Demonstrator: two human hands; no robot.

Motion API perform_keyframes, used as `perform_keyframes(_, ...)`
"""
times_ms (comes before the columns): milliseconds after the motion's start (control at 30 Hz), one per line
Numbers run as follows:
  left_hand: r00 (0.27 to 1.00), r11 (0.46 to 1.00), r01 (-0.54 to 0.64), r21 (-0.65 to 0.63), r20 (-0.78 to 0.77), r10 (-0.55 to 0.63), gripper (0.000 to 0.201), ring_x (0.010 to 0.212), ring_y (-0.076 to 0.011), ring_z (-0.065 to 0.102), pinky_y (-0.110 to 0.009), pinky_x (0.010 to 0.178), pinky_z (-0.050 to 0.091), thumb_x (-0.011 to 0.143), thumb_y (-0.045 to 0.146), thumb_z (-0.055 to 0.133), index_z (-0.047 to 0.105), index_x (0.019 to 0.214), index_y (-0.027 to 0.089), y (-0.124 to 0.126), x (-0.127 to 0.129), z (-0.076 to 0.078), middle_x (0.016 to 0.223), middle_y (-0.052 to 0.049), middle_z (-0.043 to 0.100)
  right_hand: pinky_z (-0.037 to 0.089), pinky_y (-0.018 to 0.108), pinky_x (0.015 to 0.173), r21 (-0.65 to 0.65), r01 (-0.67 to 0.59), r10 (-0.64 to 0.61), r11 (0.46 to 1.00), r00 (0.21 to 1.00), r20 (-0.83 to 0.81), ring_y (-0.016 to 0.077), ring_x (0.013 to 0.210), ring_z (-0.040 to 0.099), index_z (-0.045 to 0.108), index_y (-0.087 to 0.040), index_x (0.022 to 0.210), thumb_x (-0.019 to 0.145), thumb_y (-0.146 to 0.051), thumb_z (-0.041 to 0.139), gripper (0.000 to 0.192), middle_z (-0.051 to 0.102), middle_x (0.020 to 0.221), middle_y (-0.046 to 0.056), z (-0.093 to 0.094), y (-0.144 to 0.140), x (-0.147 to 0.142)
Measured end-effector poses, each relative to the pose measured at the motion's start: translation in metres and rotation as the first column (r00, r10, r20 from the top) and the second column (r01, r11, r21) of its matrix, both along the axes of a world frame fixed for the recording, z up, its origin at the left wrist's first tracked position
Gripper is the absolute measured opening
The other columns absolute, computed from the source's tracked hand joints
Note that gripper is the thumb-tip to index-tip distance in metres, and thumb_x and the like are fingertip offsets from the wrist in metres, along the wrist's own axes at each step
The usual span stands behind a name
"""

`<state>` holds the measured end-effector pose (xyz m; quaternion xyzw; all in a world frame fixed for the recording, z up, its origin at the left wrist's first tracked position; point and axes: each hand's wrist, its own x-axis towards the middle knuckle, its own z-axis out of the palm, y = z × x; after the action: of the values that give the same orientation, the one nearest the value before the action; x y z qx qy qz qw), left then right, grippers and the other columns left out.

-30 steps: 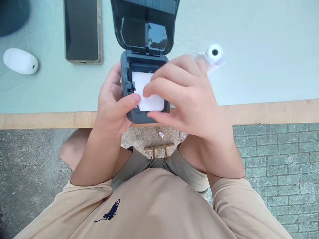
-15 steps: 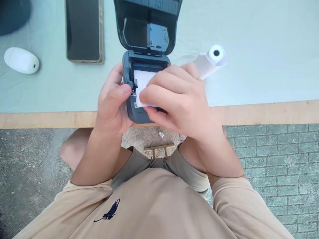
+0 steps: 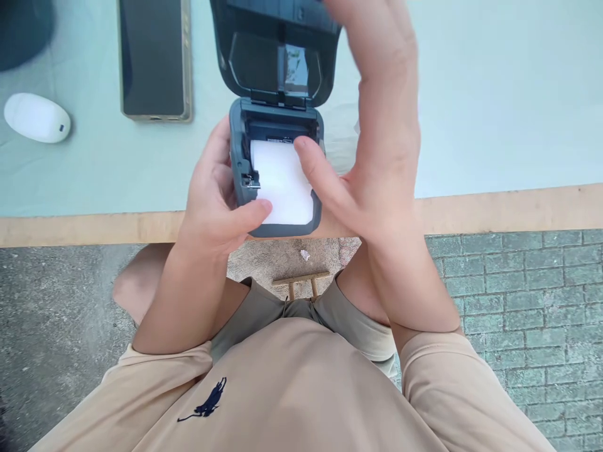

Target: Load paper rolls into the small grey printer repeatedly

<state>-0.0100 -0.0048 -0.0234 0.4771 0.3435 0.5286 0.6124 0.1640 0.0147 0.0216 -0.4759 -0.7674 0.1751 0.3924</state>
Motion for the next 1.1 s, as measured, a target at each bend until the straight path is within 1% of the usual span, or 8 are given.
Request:
perform_keyframes(100,1.0,1.0,0.021,0.007,-0.016,-0.021,0.085,0.106,-0.0276,0.055,-0.036,0.083,0.051,0.06,0.019,0.066,0.034,0.139,0.021,-0.001,0.0,0.0,0.13,-0.011,0.049,0.047,0.036,0.099,0.141,0.058,-0.043,0.988,0.993,-0.111,0.0226,0.124,0.051,0.045,-0.024,0.13,0.079,-0.031,0.059,0.054,0.044,0.14,0.004,-0.006,0.003,-0.002)
perform_keyframes(200,0.999,1.0,0.029,-0.001,-0.028,-0.029,0.09,0.102,-0.0274,0.057,-0.038,0.079,0.052,0.058,0.02,0.066,0.03,0.141,0.023,-0.001,-0.001,-0.003,0.132,-0.01,0.049,0.051,0.031,0.087,0.284,0.085,-0.041,0.955,0.987,-0.158,0.0167,0.103,0.058,0.061,-0.02,0.108,0.082,-0.032,0.053,0.03,0.06,0.107,0.005,-0.008,0.003,-0.005)
perform_keyframes(333,0.999,1.0,0.015,-0.003,-0.041,-0.015,0.092,0.108,-0.0285,0.055,-0.039,0.085,0.051,0.06,0.021,0.065,0.025,0.143,0.023,-0.001,-0.002,-0.005,0.132,-0.01,0.047,0.051,0.032,0.09,0.182,-0.031,0.033,0.983,0.999,-0.004,0.0156,0.099,0.055,0.066,-0.021,0.093,0.081,-0.036,0.054,0.022,0.057,0.091,0.006,-0.002,0.0,-0.001)
perform_keyframes(467,0.999,1.0,0.002,-0.022,-0.053,-0.003,0.093,0.106,-0.0291,0.056,-0.038,0.083,0.051,0.059,0.02,0.065,0.025,0.143,0.022,-0.001,-0.002,-0.005,0.129,-0.011,0.048,0.051,0.031,0.082,0.111,-0.167,0.157,0.98,0.983,0.1,0.0146,0.095,0.055,0.064,-0.024,0.089,0.076,-0.029,0.06,0.014,0.056,0.095,0.006,0.001,0.001,0.008)
perform_keyframes(633,1.0,1.0,0.01,0.005,0.016,-0.01,0.088,0.105,-0.0279,0.058,-0.037,0.082,0.052,0.061,0.023,0.069,0.029,0.139,0.027,0.001,-0.001,-0.009,0.122,-0.008,0.052,0.049,0.033,0.085,0.094,-0.2,0.19,0.975,0.976,0.103,0.0148,0.093,0.056,0.065,-0.022,0.086,0.078,-0.031,0.06,0.013,0.056,0.092,0.007,-0.001,0.004,0.007)
perform_keyframes(733,0.993,1.0,0.012,-0.004,0.121,-0.011,0.069,0.107,-0.0271,0.058,-0.037,0.081,0.053,0.068,0.038,0.07,0.039,0.128,0.029,0.001,0.001,-0.006,0.114,-0.006,0.056,0.051,0.032,0.086,0.056,-0.156,0.154,0.986,0.987,0.042,0.0174,0.111,0.052,0.061,-0.023,0.103,0.08,-0.036,0.057,0.027,0.054,0.106,0.008,-0.002,0.002,0.002)
perform_keyframes(833,0.986,0.995,-0.054,-0.084,0.15,0.066,0.042,0.112,-0.0261,0.055,-0.038,0.087,0.052,0.077,0.042,0.065,0.05,0.113,0.026,0.0,0.004,0.002,0.113,-0.005,0.058,0.052,0.029,0.087,-0.112,-0.226,0.229,0.968,0.973,0.011,0.0175,0.125,0.044,0.046,-0.026,0.124,0.082,-0.038,0.053,0.044,0.048,0.128,0.006,-0.001,0.0,-0.001)
perform_keyframes(1100,0.985,0.999,-0.025,-0.036,0.171,0.031,0.04,0.116,-0.0281,0.052,-0.039,0.09,0.05,0.076,0.043,0.067,0.056,0.109,0.026,0.004,0.001,-0.003,0.113,-0.005,0.059,0.043,0.039,0.107,-0.269,-0.37,0.365,0.889,0.928,-0.069,0.0194,0.13,0.04,0.035,-0.028,0.131,0.085,-0.039,0.048,0.049,0.041,0.138,0.003,0.0,0.001,-0.001)
